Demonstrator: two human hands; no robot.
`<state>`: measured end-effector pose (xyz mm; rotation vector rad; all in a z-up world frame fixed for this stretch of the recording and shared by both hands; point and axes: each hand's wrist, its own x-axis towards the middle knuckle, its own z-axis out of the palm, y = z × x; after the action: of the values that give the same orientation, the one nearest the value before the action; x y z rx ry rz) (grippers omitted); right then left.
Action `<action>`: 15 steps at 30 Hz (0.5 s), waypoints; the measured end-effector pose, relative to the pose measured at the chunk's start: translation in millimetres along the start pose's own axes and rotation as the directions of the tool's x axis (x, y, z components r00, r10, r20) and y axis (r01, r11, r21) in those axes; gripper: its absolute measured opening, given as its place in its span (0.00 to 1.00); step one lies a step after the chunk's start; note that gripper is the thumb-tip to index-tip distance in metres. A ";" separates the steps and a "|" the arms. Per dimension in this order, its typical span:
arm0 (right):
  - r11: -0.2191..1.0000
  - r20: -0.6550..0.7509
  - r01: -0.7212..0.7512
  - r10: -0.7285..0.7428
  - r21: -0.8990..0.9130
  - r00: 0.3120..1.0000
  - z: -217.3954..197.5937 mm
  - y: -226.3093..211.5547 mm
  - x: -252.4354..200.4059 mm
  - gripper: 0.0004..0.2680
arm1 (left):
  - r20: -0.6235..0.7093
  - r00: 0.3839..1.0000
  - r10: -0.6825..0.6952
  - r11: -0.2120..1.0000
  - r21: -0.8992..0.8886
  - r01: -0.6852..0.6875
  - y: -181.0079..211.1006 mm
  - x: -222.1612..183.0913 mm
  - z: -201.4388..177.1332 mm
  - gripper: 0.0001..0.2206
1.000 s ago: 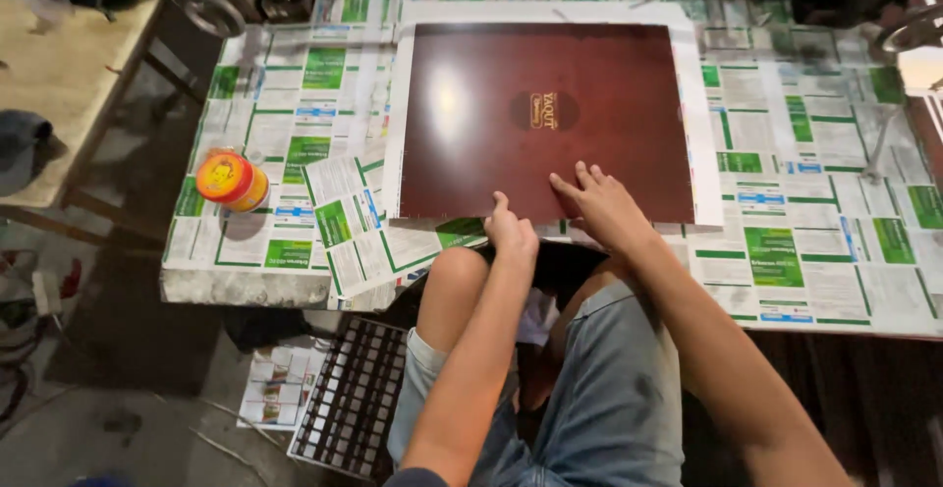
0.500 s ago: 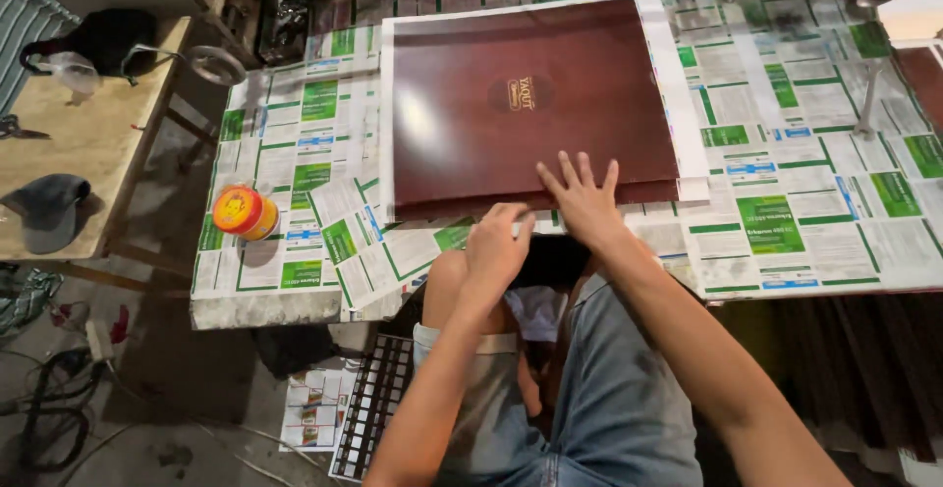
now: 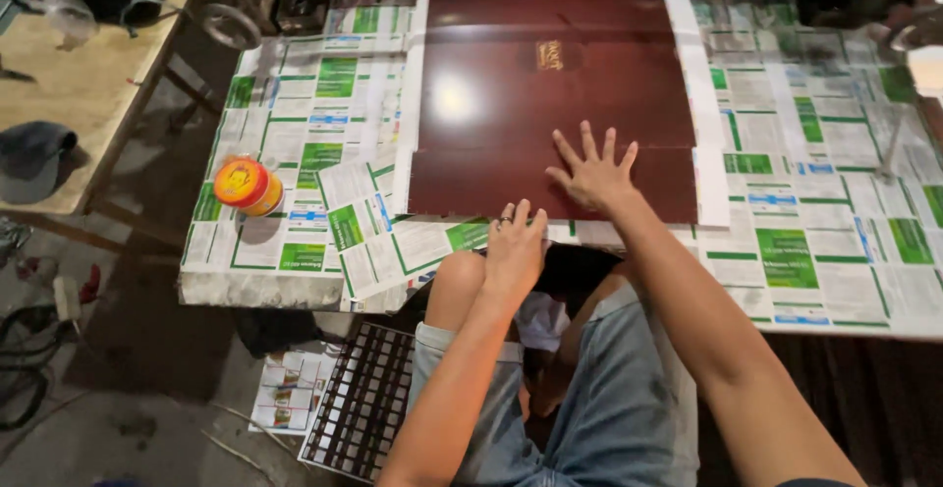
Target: The person operates a lamination or printing machine by aligning and smoothing large printed sheets onto the feed.
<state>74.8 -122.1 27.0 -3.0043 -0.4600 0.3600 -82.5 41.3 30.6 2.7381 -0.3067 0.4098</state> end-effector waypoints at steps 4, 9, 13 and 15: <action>0.999 -0.031 -0.016 0.017 0.029 0.999 -10.7 2.0 32.1 0.30 | -0.062 0.998 -0.007 0.998 -0.065 0.003 1.0 3.2 8.2 0.22; 0.999 -0.038 -0.035 0.037 0.039 0.999 -26.9 8.6 66.9 0.31 | -0.068 0.997 -0.033 0.992 -0.127 0.025 4.3 10.2 4.2 0.18; 0.996 -0.040 -0.029 0.033 0.079 0.999 -30.6 4.9 90.3 0.33 | 0.069 0.995 -0.068 0.997 -0.030 0.070 7.1 15.1 -6.7 0.09; 0.996 -0.050 -0.027 0.032 0.089 0.998 -34.0 4.0 97.0 0.33 | 0.013 0.998 -0.062 0.998 -0.010 0.062 3.9 14.8 3.6 0.12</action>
<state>174.2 -97.9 38.3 -2.9300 -0.3854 0.2964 -68.9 34.0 33.2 2.7330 -0.2256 0.3738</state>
